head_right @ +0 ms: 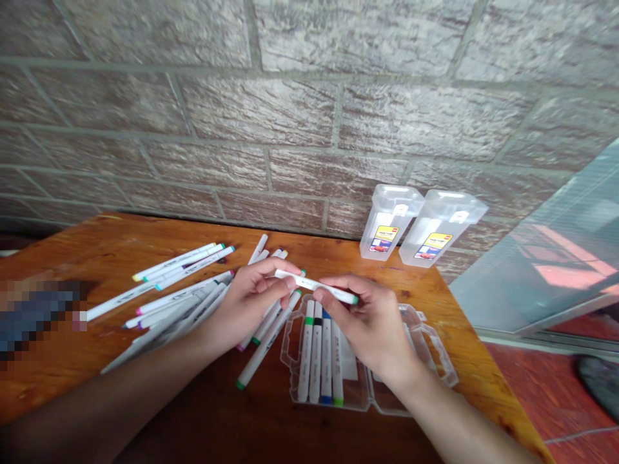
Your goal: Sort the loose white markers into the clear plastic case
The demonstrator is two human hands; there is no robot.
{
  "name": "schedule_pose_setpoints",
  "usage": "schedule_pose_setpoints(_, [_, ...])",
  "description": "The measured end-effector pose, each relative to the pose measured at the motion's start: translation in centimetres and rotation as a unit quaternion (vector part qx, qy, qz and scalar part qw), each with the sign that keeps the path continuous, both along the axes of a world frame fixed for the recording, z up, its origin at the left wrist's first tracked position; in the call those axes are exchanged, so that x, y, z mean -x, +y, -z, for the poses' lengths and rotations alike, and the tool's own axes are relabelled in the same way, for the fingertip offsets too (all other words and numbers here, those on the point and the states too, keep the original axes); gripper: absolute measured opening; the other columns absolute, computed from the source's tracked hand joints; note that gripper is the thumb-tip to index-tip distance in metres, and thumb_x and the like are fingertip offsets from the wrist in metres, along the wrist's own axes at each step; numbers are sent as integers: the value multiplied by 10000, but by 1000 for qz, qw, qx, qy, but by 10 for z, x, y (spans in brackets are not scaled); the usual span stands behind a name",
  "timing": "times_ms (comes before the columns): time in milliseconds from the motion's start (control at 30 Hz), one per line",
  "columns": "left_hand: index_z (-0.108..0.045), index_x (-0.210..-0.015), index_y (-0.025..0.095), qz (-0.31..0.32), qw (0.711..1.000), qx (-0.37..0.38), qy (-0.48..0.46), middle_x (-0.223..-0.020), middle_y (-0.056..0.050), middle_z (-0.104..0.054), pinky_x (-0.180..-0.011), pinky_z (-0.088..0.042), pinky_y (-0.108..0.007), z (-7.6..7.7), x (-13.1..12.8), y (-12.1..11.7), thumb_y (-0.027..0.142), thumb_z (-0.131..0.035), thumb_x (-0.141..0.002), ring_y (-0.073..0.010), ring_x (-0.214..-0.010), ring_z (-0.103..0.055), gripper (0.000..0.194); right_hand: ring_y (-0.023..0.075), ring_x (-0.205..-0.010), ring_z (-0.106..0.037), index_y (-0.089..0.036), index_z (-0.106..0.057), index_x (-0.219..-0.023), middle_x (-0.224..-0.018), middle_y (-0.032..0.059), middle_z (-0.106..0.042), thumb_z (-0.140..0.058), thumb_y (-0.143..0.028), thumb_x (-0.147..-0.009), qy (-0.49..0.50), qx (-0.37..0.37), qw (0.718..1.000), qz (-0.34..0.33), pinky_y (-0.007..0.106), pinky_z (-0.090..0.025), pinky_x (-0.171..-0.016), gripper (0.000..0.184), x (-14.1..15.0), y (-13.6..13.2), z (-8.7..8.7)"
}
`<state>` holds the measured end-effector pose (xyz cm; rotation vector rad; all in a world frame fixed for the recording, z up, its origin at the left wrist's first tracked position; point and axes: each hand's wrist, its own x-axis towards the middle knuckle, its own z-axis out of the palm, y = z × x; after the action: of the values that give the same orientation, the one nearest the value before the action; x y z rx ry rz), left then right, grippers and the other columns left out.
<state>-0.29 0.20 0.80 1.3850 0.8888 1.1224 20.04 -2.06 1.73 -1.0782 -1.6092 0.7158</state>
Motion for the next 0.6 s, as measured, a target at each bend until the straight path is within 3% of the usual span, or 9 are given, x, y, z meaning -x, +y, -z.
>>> schedule_pose_setpoints(267, [-672,-956,149,-46,998,28,-35,-661,30,-624,-474,-344,-201,-12,-4,-1,323,-731,-857,-72,-480,-489,209,160,-674,-728,-199,-829,-997,-858,38,-818,-811,-282,-839,30,21,999,5,244,-596,-610,179,0,-1,0])
schedule_pose_setpoints(467, [-680,-978,164,-52,995,28,-75,-734,9,-637,-524,-374,-218,0,-2,5,330,-728,-857,-91,-555,-549,211,104,-490,-562,-173,-820,-1035,-710,34,-760,-808,-324,-843,53,53,997,6,221,-470,-442,245,2,-2,-3])
schedule_pose_setpoints(600, [-687,-945,167,-51,992,22,-111,-736,15,-619,-576,-406,-233,3,-1,8,309,-735,-853,-89,-569,-549,176,95,-464,-513,-173,-816,-1041,-583,5,-680,-787,-376,-865,69,64,996,-3,210,-427,-426,270,2,-2,-3])
